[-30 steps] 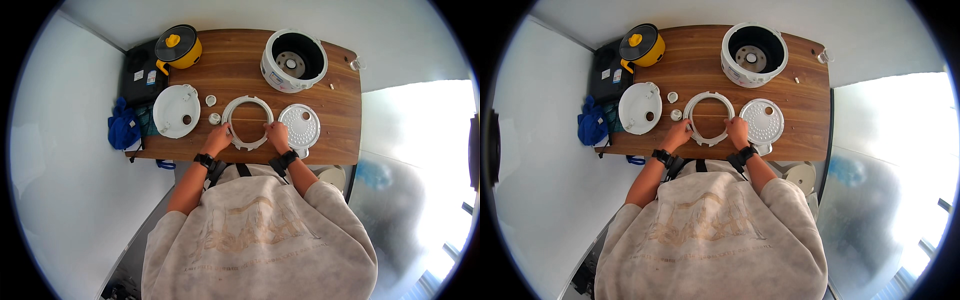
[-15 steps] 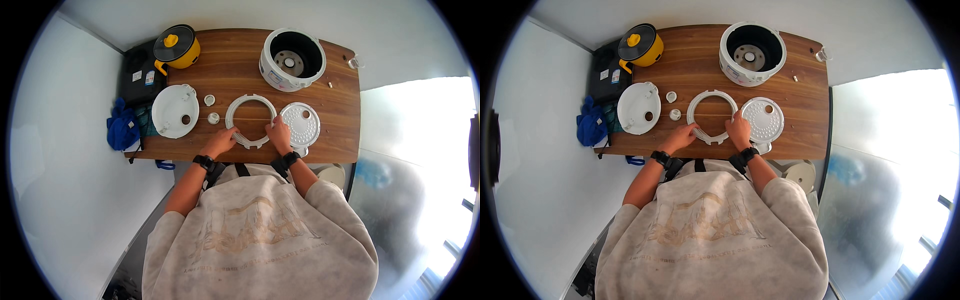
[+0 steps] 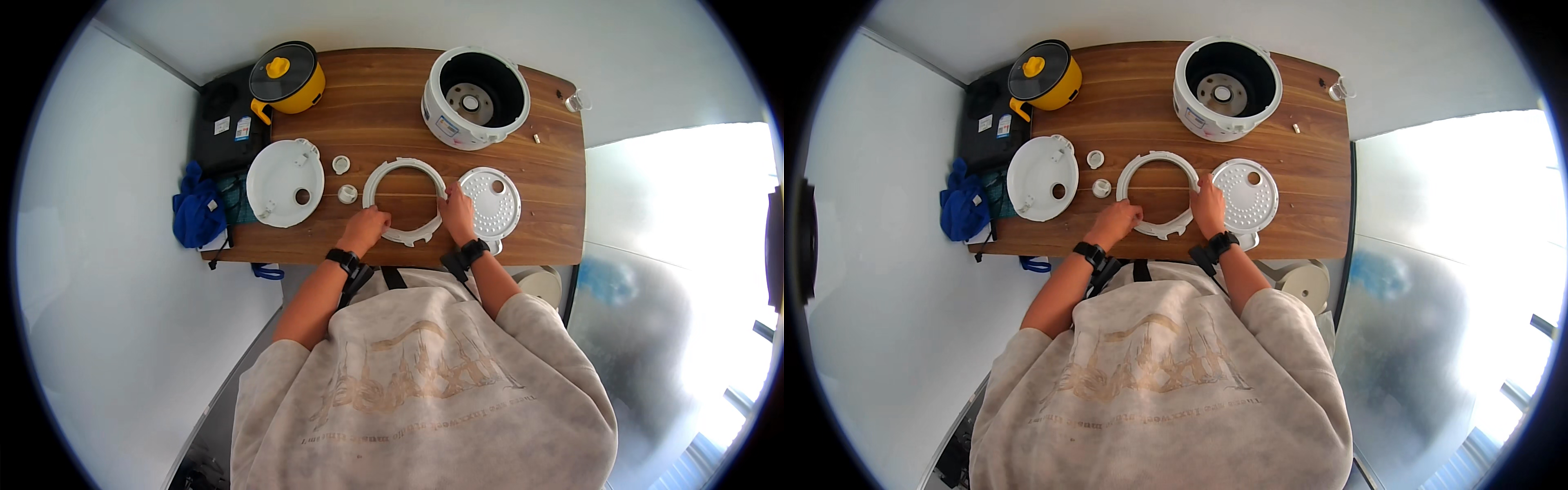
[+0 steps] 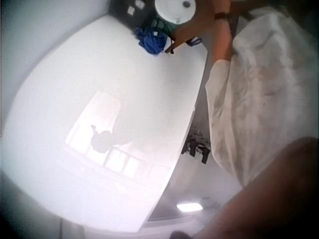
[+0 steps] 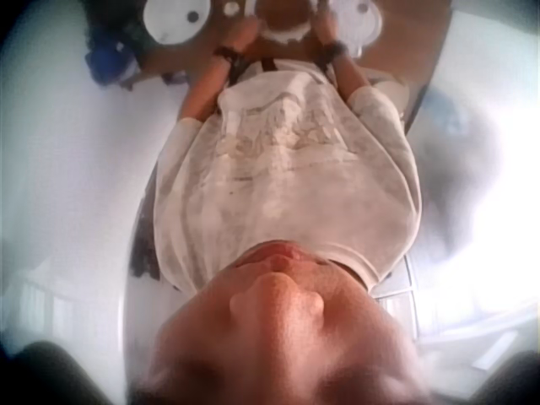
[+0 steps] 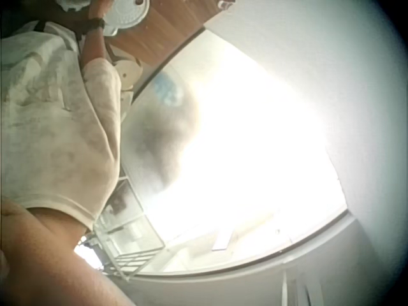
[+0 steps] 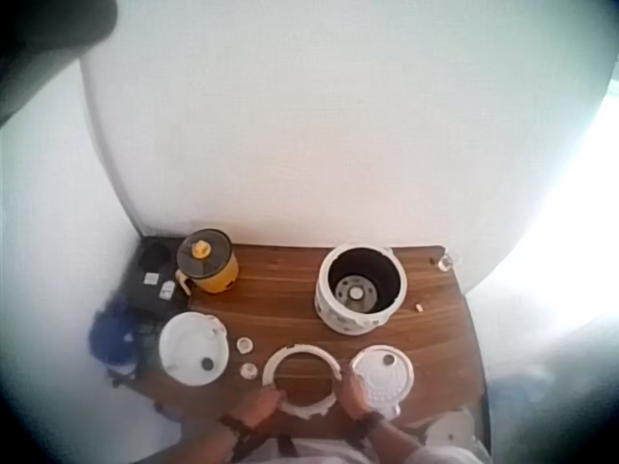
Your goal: The person assembles a white plastic appliance lid by inserting a rubber gasket into a circular frame and then attaching a perforated inner plate using a screwdriver. The person tightens screws to secure the components together on a wooden table.
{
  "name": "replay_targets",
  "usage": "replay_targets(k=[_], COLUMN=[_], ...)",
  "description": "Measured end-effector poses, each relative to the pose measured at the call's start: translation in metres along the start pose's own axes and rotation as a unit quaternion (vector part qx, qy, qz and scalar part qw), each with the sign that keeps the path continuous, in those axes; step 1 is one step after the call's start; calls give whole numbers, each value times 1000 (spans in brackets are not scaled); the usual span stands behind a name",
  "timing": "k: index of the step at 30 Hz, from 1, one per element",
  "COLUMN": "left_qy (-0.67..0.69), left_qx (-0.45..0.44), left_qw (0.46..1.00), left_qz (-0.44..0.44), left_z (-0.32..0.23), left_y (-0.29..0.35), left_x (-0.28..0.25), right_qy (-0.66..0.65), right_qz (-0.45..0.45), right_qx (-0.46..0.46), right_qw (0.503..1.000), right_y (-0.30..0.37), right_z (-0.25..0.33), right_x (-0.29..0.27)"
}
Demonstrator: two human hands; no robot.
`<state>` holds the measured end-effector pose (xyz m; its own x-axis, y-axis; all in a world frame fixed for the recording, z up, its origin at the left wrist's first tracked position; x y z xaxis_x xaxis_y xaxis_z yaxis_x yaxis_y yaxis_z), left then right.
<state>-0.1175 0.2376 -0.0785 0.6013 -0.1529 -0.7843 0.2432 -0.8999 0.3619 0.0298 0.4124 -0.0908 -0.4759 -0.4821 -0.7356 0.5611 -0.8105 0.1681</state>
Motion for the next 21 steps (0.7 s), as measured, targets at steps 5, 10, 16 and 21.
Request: replay_targets(k=[5, 10, 16, 21], left_qy=[26, 42, 62, 48], left_qx=[14, 42, 39, 75], left_qw=[999, 998, 997, 995], left_qz=[20, 6, 1, -33], left_z=[-6, -10, -13, -19], left_y=[5, 7, 6, 10], left_x=[0, -4, -4, -13], right_qy=[24, 14, 1, 18], right_qz=[28, 53, 59, 64], right_qx=[8, 19, -5, -5], right_qw=[999, 998, 998, 998], right_y=[-9, -10, -5, -8], right_z=[13, 18, 15, 8], right_x=[3, 4, 2, 10])
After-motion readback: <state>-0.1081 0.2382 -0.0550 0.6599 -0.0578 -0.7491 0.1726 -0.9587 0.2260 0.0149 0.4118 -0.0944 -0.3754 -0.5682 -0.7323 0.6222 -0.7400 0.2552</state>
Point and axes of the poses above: each hand's wrist, its own y-axis away from the middle knuckle, its own x-axis out of the palm, z = x × y, the point moved 8 cm from there along -y, towards the middle knuckle, and after that the axes turned 1 degree about z, right-handed, at the moved point
